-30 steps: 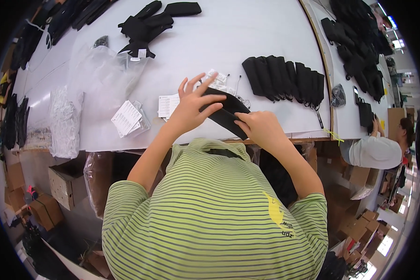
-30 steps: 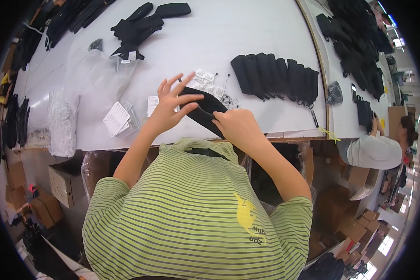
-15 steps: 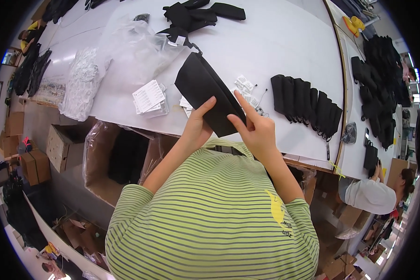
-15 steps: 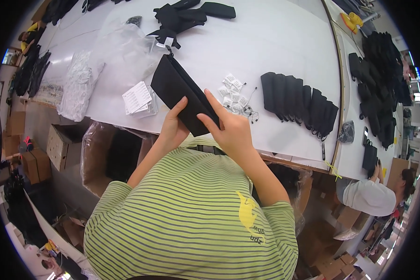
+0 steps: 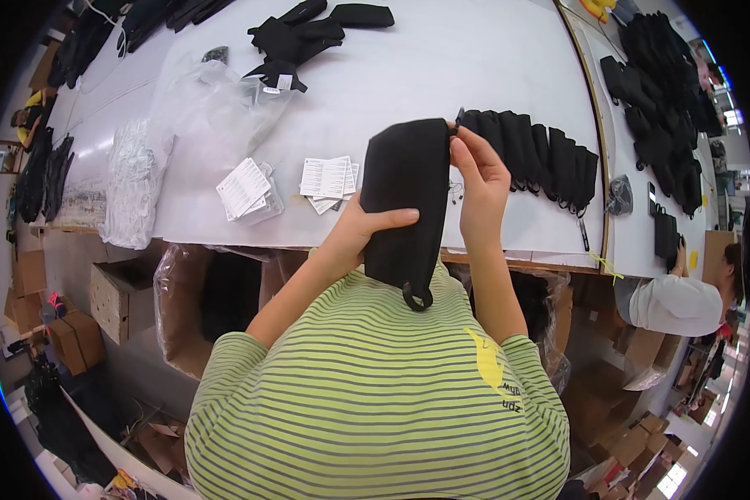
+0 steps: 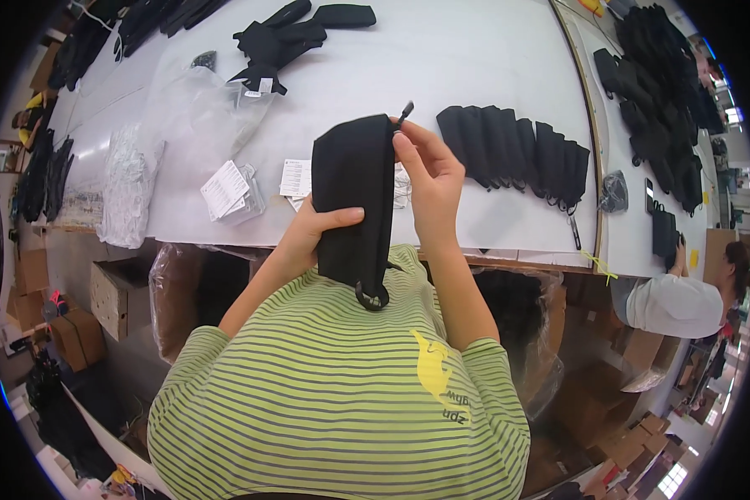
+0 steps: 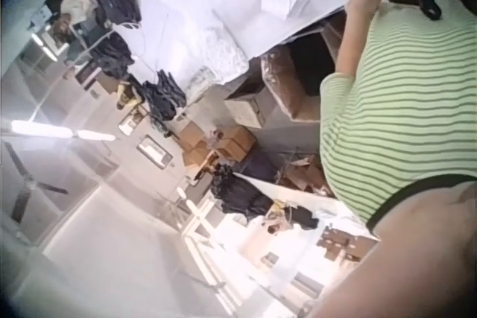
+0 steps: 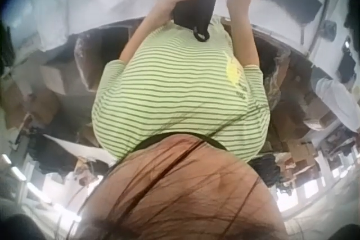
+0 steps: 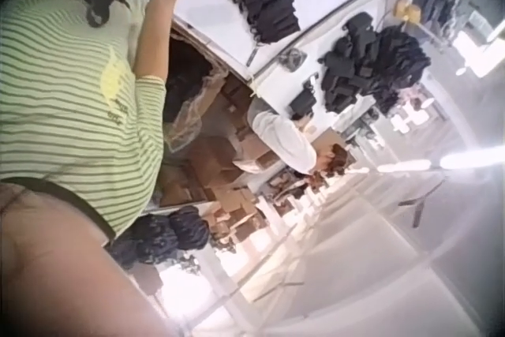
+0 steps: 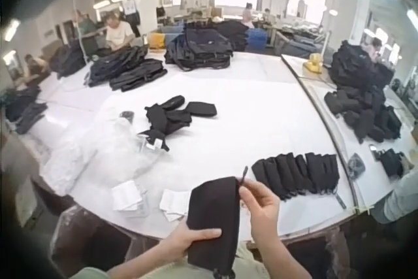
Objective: Insert instruction labels and small components into black fabric pouches and organize them on a workbench.
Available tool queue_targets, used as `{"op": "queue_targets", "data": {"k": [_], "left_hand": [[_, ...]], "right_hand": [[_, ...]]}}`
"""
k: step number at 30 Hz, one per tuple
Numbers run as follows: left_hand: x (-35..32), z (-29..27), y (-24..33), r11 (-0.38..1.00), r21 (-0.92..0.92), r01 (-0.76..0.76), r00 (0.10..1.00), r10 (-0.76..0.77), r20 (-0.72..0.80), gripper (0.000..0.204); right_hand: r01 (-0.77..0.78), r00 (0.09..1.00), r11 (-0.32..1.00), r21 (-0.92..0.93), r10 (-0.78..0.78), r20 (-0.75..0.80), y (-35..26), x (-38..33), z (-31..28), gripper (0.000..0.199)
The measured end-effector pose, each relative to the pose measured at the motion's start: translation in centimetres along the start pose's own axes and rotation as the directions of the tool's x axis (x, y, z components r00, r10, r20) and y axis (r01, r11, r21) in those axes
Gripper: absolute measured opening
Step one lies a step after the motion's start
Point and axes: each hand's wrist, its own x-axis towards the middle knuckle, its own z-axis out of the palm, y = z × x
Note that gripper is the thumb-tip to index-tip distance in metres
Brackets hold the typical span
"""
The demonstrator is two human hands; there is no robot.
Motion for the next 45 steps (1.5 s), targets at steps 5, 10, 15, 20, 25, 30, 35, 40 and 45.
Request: {"op": "queue_targets", "data": {"k": [5, 10, 15, 20, 25, 30, 35, 40, 45], "left_hand": [[-0.3, 0.2, -0.1, 0.997, 0.017, 0.071, 0.997, -0.071, -0.008, 0.051], [-0.6, 0.1, 0.2, 0.991, -0.109, 0.076, 0.993, -0.085, -0.082, 0.046], [0.9, -3.0, 0.6, 0.936, -0.349, 0.037, 0.994, -0.071, -0.084, 0.028], [1.5, -4.6, 0.8, 0.897, -0.436, 0.076, 0.995, -0.094, -0.022, 0.023], [2.5, -5.5, -0.2, 0.932, -0.361, 0.031, 0.991, -0.076, -0.11, 0.025], [3.2, -3.0, -0.7, 0.99, 0.023, -0.137, 0.951, 0.138, -0.276, 0.044], [2.6, -0.6, -2.8, 0.999, -0.029, 0.023, 0.999, -0.024, -0.044, 0.049], [3.8, 0.8, -4.1, 0.997, -0.078, 0.005, 0.999, -0.003, 0.033, 0.055], [6.6, 1.3, -5.8, 0.981, 0.177, -0.079, 0.995, 0.088, -0.042, 0.055]], "right_hand": [[0.183, 0.983, 0.968, -0.17, -0.182, 0.025, -0.8, -0.3, -1.1, 0.014], [0.188, 0.976, 0.937, -0.294, -0.145, 0.161, -1.4, -2.4, -0.3, 0.008], [0.027, 0.943, 0.954, -0.298, 0.074, 0.324, -1.4, -5.9, 0.3, 0.008], [-0.088, 0.896, 0.949, -0.303, 0.208, 0.393, -2.2, -7.2, 0.6, 0.007], [-0.174, 0.86, 0.917, -0.359, 0.319, 0.398, -1.8, -7.3, -0.1, 0.016], [0.028, 0.995, 0.744, -0.668, 0.046, 0.092, 0.6, -7.0, -1.3, 0.059], [-0.116, 0.955, 0.654, -0.747, 0.281, 0.098, 0.4, -7.3, -0.4, 0.081], [-0.167, 0.949, 0.75, -0.64, 0.297, 0.101, 1.8, -6.7, -3.0, 0.085], [-0.198, 0.941, 0.912, -0.359, 0.279, 0.189, 2.3, -4.9, -6.4, 0.077]]}}
